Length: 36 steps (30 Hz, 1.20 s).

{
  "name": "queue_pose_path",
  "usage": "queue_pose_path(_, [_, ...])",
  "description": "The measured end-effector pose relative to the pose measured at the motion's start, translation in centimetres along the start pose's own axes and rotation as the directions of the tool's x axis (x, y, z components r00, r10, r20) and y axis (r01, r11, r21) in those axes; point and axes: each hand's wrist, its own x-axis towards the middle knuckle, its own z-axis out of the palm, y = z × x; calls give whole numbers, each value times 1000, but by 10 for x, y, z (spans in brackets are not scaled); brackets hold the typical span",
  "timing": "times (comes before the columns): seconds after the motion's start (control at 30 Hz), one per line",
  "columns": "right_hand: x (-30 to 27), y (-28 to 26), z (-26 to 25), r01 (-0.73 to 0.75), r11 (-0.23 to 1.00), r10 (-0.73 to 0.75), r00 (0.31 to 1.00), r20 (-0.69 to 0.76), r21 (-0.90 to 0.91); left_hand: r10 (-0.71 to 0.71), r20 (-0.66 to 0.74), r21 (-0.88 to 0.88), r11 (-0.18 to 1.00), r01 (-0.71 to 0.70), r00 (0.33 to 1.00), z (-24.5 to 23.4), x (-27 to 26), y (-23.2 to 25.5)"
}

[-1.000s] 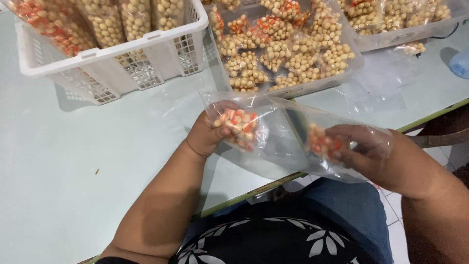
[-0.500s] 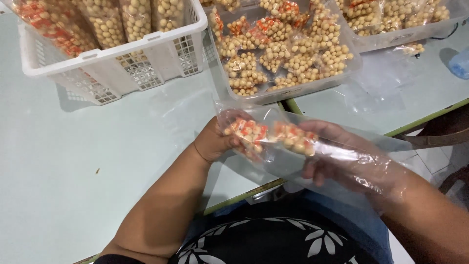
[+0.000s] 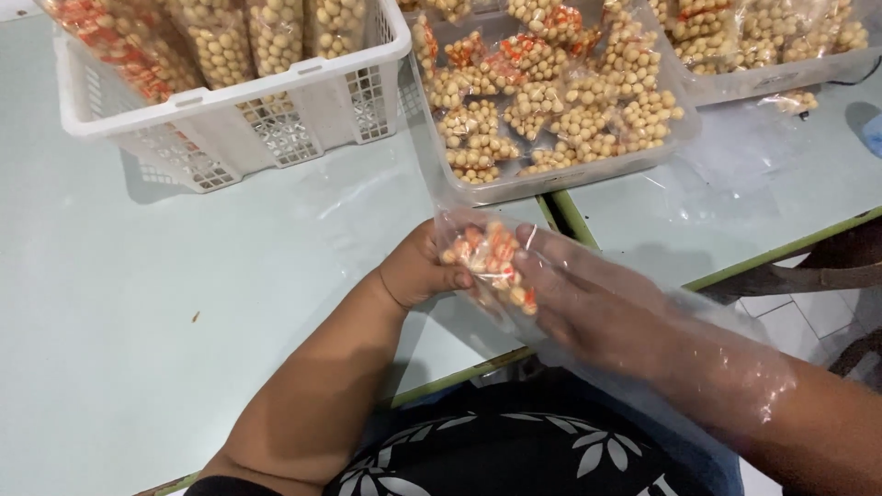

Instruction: Packing small individual snack bags into a larger plastic bag for bulk distribution.

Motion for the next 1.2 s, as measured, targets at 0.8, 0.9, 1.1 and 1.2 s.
queue_pose_path(0.8, [-13,25,26,219,972,-224,973,-60,-82,-137,-99,111,983,148,986,-8,-7,-10])
queue_pose_path(0.9, [-6,25,19,321,910,-367,919,-146,-263,-93,-115,106,989,105,989,-5,-4,-8])
queue_pose_path(1.1, [-11,22,30,137,833,-185,982,-36,-536,-100,-46,79,991,104,994,4,-1,-2])
queue_pose_path(1.2, [-1,20,24,70,976,-68,998,19,-206,-106,-36,11,994,107,994,6,1,-1])
